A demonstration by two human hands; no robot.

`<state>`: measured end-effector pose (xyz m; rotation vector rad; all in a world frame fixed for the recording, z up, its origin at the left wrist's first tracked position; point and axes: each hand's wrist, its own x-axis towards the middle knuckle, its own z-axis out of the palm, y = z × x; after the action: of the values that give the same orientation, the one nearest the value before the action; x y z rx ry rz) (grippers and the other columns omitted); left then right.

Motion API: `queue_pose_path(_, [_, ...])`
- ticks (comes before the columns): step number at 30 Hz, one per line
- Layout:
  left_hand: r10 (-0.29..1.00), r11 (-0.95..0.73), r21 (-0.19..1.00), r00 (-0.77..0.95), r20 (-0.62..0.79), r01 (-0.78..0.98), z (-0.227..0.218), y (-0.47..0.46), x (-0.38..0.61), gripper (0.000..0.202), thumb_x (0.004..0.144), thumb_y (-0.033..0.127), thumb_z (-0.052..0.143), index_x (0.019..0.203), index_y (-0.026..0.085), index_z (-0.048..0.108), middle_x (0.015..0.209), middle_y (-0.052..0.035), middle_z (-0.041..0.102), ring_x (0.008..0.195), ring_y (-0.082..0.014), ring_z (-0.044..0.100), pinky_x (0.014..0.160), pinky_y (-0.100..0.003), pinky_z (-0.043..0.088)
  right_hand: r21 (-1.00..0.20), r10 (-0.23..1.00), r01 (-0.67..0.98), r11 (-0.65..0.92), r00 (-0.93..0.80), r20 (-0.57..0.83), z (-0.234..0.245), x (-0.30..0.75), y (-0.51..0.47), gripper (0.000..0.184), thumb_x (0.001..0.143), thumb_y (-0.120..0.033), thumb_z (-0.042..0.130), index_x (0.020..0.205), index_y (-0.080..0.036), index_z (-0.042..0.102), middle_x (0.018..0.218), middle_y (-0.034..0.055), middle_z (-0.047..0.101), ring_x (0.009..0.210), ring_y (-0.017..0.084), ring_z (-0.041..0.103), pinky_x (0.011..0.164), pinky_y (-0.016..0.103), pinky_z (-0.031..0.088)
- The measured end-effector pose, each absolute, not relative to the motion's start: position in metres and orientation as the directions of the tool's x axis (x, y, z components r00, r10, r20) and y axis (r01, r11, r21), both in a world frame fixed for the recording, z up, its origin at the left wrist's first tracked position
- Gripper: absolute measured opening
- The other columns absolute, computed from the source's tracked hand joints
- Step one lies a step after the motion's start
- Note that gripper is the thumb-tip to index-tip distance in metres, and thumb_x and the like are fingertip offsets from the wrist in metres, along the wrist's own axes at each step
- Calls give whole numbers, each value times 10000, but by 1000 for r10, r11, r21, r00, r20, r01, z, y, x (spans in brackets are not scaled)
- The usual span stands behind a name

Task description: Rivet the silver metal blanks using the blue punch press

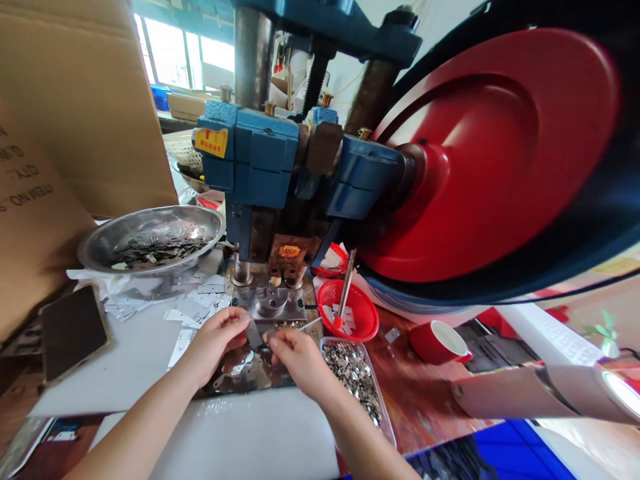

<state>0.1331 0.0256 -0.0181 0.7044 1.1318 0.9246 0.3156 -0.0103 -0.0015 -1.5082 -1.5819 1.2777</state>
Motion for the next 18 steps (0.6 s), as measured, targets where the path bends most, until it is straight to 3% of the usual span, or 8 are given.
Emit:
queue_pose_path(3, [902,430,844,112,-417,-321,-19,28,132,355,670,343,771,965,214,624,799,21,651,646,-89,619,591,-197,499,-784,903,610,117,-394,-172,10,330,-40,178,820,-217,546,685,-223,662,625,-30,656,577,130,575,537,205,370])
queue_pose_path(6, [897,440,822,141,-419,-360,-17,27,133,367,685,260,752,1027,202,633,846,-8,675,733,-105,645,671,-203,523,-643,895,732,226,-417,-160,16,331,-58,81,785,-218,625,746,-245,690,641,-21,671,596,154,601,560,223,377])
queue_pose_path(7, [888,460,806,163,-431,-372,-16,26,134,345,692,237,740,1017,201,634,841,-13,679,748,-116,653,677,-212,529,-633,921,747,203,-365,-136,16,329,-58,62,790,-231,632,805,-245,690,652,-19,671,595,156,601,560,226,382])
queue_pose_path(10, [865,503,736,267,-426,-453,-10,21,138,238,692,164,716,911,207,633,832,-11,679,822,-138,665,720,-224,537,-727,979,676,120,-203,-27,12,317,-47,230,815,-254,623,1045,-236,628,775,-10,683,621,144,607,570,218,420])
queue_pose_path(13, [842,533,660,410,-350,-530,-5,15,141,153,685,100,690,754,205,602,820,13,669,865,-127,653,792,-227,526,-762,970,601,241,-156,184,6,309,-32,190,854,-216,565,1038,-227,609,881,13,687,727,145,629,655,228,468])
queue_pose_path(16, [847,513,670,442,-294,-537,-3,11,143,174,670,66,685,742,203,605,957,4,690,923,-134,636,824,-239,517,-544,842,684,486,-199,502,1,311,-25,186,898,-158,469,951,-224,634,924,48,688,847,174,617,757,290,470])
queue_pose_path(18, [860,490,698,423,-286,-523,-4,11,142,247,650,50,699,818,218,631,1075,3,682,954,-136,627,798,-227,517,-358,732,732,580,-276,623,1,317,-24,202,903,-149,472,979,-231,640,939,59,687,875,185,605,762,314,463])
